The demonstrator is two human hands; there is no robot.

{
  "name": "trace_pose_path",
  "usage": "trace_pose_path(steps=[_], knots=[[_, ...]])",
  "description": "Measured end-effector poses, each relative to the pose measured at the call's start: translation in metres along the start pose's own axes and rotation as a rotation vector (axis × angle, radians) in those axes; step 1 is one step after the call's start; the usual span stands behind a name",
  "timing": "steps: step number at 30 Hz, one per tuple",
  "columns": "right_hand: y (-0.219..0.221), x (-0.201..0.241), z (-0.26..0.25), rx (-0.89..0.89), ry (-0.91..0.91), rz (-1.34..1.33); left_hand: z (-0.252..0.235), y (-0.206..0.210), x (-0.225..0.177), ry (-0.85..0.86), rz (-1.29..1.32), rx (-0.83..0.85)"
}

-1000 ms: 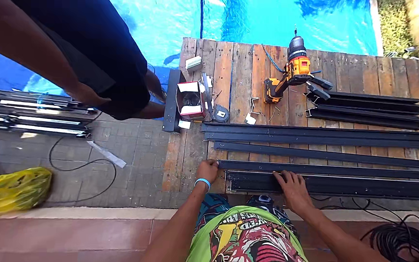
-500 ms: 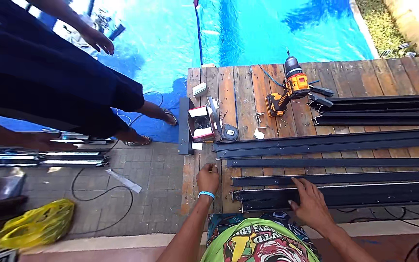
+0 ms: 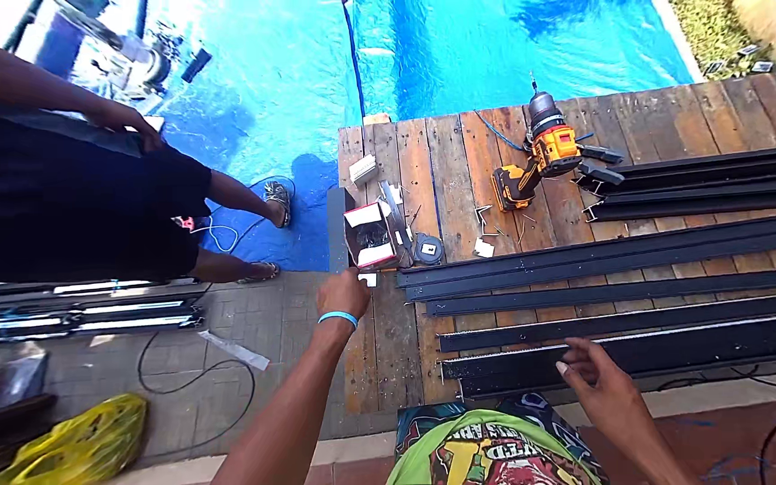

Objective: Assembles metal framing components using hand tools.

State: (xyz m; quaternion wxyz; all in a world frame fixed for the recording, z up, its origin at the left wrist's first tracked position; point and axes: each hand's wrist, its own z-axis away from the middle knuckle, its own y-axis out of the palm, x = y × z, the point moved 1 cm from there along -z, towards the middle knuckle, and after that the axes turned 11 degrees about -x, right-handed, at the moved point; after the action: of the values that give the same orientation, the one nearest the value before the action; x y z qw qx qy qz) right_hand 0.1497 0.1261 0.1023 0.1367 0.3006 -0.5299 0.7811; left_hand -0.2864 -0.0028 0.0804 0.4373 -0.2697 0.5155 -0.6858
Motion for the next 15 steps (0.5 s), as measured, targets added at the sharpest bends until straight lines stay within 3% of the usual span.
trace_pose_path(steps=[5,8,12,15], knots=[[0.006,-0.001,0.021,0.089,0.047,-0.025,0.004,0.020,-0.017,-0.015,-0.197,0.048],[0.006,-0.002,0.013,0.083,0.055,-0.029,0.020,0.016,-0.038,0.063,-0.182,0.077],[-0.006,0.001,0.012,0.068,0.050,-0.066,0.044,0.024,-0.114,0.271,0.066,0.083],[-0.029,-0.010,0.032,0.029,0.022,-0.116,0.035,0.045,-0.185,0.319,0.212,0.015]])
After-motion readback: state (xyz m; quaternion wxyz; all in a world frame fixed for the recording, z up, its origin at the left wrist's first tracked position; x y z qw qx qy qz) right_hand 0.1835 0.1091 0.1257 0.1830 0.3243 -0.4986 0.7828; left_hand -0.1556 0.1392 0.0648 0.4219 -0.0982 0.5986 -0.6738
